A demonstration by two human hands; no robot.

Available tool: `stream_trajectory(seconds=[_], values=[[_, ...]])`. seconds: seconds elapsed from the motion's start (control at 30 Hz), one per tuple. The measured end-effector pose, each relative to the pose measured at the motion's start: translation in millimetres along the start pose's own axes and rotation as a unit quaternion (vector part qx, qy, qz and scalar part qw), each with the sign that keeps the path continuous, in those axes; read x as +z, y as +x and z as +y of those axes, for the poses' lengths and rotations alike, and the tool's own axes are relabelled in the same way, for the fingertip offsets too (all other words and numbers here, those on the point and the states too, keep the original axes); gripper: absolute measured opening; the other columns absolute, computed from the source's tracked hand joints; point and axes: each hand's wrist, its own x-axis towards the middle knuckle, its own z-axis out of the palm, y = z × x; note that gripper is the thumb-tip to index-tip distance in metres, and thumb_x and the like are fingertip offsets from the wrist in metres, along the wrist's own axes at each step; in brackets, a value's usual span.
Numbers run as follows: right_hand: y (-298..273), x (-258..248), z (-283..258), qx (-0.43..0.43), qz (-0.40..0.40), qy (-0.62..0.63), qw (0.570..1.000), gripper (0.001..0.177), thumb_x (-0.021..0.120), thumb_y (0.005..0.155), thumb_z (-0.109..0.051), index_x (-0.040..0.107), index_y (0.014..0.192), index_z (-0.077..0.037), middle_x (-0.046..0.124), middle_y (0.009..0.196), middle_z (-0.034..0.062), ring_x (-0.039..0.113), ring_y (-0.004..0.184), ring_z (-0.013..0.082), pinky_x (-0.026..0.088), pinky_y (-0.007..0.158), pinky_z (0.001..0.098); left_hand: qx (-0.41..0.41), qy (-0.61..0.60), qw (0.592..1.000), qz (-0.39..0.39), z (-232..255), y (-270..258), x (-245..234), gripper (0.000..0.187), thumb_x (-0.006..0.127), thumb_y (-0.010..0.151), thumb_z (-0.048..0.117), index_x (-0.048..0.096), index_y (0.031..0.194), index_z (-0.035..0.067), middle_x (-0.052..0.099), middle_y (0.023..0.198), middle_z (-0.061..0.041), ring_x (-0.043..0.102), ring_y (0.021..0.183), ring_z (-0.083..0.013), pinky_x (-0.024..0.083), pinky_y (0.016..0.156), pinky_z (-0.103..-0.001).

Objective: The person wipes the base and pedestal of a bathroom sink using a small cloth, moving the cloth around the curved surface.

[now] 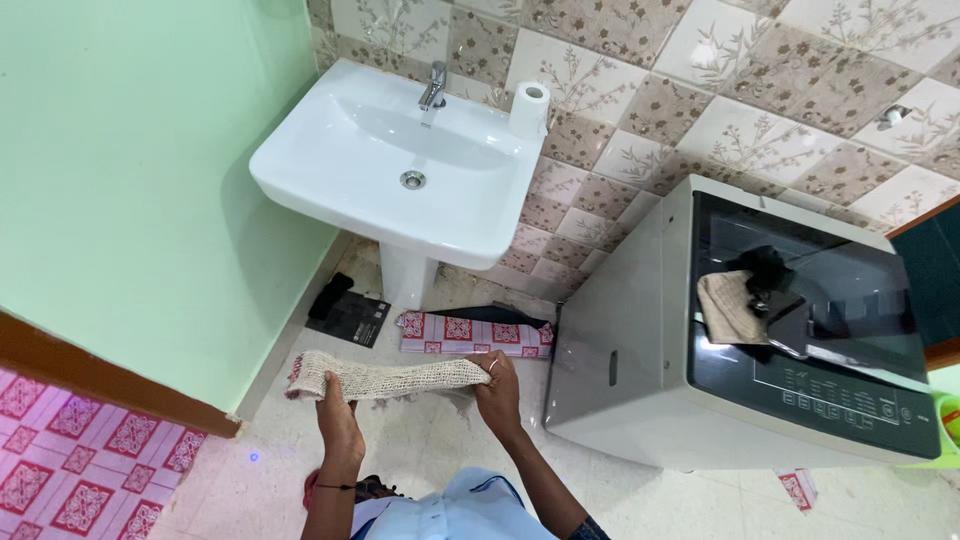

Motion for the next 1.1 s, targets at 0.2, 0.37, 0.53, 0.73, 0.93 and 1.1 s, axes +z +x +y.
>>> stream_trajectory(seconds=[0.2,0.37,0.53,0.73,0.93,1.1], values=[[54,89,55,0.173,0.013,-0.082,0.981,0.023,0.071,0.084,-0.008,0.079,0.105,-0.009,0.064,0.091,0.0113,0.065,0.089,0.0255,0.052,0.08,0.0373,-0.113,0.115,0.986,-0.044,1,142,8,0.065,0.052,0.101,0.047,0.038,0.154,0.011,0.048,0.154,-0.003,0.046,0.136,-0.0163,0.039,0.108,-0.039],[80,163,124,0.276,0.003,-0.05,0.96,0.034,0.07,0.088,-0.015,0.074,0.122,-0.013,0.071,0.106,0.011,0.07,0.093,0.0238,0.054,0.082,0.0362,-0.188,0.226,0.952,-0.081,10,228,1,0.072,0.05,0.103,0.052,0.045,0.152,0.001,0.053,0.15,-0.014,0.054,0.132,-0.0252,0.045,0.11,-0.04],[144,202,218,0.328,-0.051,-0.047,0.942,0.053,0.076,0.084,-0.017,0.062,0.135,-0.014,0.067,0.122,0.0055,0.071,0.082,0.0223,0.058,0.072,0.0381,-0.208,0.276,0.937,-0.045,-46,351,62,0.076,0.044,0.109,0.055,0.04,0.154,-0.005,0.052,0.147,-0.021,0.051,0.133,-0.0297,0.041,0.112,-0.043],[198,264,382,0.372,-0.083,0.112,0.918,0.043,0.062,0.098,-0.018,0.066,0.14,-0.01,0.067,0.088,0.0163,0.059,0.062,0.0163,0.052,0.056,0.0341,-0.17,0.213,0.961,-0.048,-190,445,22,0.078,0.047,0.096,0.053,0.028,0.158,0.009,0.045,0.151,-0.009,0.047,0.132,-0.0206,0.039,0.107,-0.039],[259,299,526,0.315,-0.192,0.055,0.928,0.05,0.062,0.098,-0.009,0.049,0.146,-0.009,0.07,0.122,0.0072,0.07,0.095,0.0179,0.061,0.081,0.0366,0.018,0.45,0.876,-0.174,-300,588,8,0.074,0.037,0.114,0.051,0.031,0.172,0.004,0.057,0.122,-0.034,0.055,0.099,-0.0522,0.05,0.09,-0.052],[340,287,625,0.149,-0.199,0.025,0.968,0.042,0.062,0.092,-0.005,0.058,0.134,-0.004,0.07,0.119,0.0087,0.072,0.101,0.0164,0.058,0.086,0.0337,0.272,0.126,0.921,-0.25,-363,667,51,0.053,0.041,0.115,0.044,0.041,0.121,-0.009,0.035,0.103,-0.004,0.031,0.089,-0.0151,0.035,0.075,-0.039]])
